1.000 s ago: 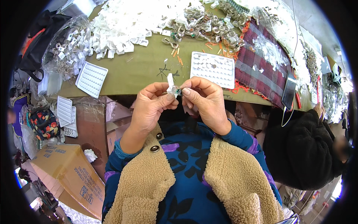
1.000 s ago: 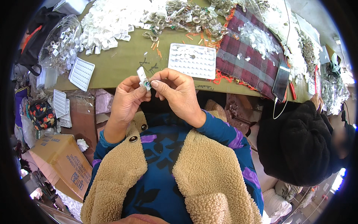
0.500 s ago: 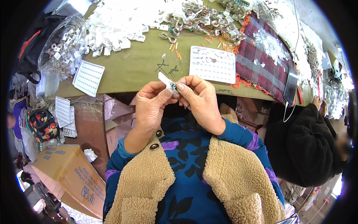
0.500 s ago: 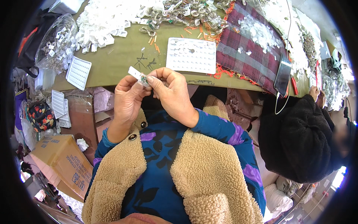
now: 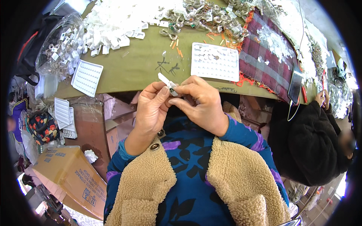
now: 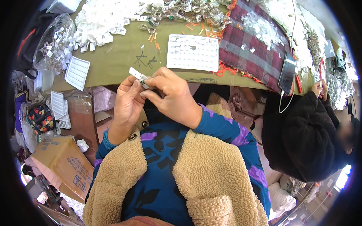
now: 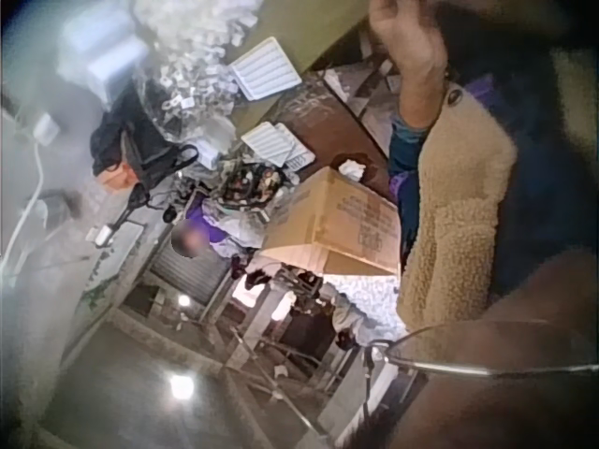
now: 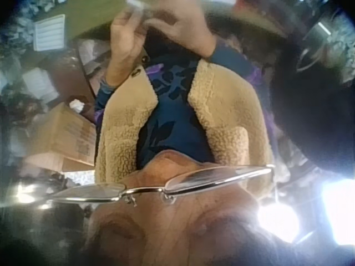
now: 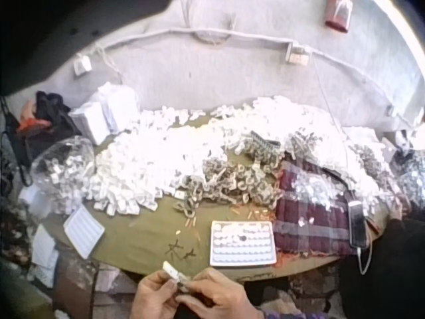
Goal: The person repeatedly picks small white plastic housings and metal contacts from a cluttered table, inserts the contacts into the housings, and places the assembled units into a white tray. The person handles items one at a time and continues the cycle throughout the clip.
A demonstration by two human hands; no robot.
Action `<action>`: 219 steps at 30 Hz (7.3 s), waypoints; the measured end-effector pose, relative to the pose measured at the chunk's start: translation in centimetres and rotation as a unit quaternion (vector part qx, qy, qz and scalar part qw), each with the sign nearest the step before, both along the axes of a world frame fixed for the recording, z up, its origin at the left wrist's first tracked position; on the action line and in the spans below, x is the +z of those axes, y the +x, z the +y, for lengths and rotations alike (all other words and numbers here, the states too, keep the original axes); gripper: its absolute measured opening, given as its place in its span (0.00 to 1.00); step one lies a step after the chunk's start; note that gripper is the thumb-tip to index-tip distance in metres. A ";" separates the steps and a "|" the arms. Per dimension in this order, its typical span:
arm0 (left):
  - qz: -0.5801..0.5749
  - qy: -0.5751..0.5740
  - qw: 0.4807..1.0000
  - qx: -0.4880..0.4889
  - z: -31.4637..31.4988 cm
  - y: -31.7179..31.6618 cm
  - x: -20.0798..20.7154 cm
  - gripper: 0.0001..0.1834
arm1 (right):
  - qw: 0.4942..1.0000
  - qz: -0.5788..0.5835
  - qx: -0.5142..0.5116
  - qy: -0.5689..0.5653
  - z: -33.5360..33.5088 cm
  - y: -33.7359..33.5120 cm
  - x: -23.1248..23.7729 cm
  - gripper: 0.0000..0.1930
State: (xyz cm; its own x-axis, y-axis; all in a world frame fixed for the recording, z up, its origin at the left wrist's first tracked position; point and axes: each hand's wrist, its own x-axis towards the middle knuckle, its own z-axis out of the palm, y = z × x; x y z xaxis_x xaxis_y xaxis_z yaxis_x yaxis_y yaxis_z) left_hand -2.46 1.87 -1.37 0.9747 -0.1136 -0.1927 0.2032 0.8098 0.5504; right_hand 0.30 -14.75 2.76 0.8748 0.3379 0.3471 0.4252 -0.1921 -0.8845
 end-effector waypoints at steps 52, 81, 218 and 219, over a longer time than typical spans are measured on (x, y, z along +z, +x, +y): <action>-0.106 0.062 0.991 0.051 -1.9 0.1 1.1 0.09 | 0.998 0.029 -0.060 0.012 -0.4 -0.9 0.4 0.05; -0.027 0.147 0.989 -0.007 -1.8 -0.7 0.8 0.07 | 0.999 0.025 -0.026 -0.025 -1.3 -0.6 1.1 0.07; 0.045 -0.037 0.994 -0.096 -0.7 10.2 2.0 0.09 | 0.979 -0.136 -0.056 -0.141 -0.1 7.8 3.4 0.13; 0.055 -0.025 0.994 -0.091 -0.8 10.3 1.9 0.09 | 0.976 -0.149 -0.072 -0.142 0.0 7.4 2.9 0.15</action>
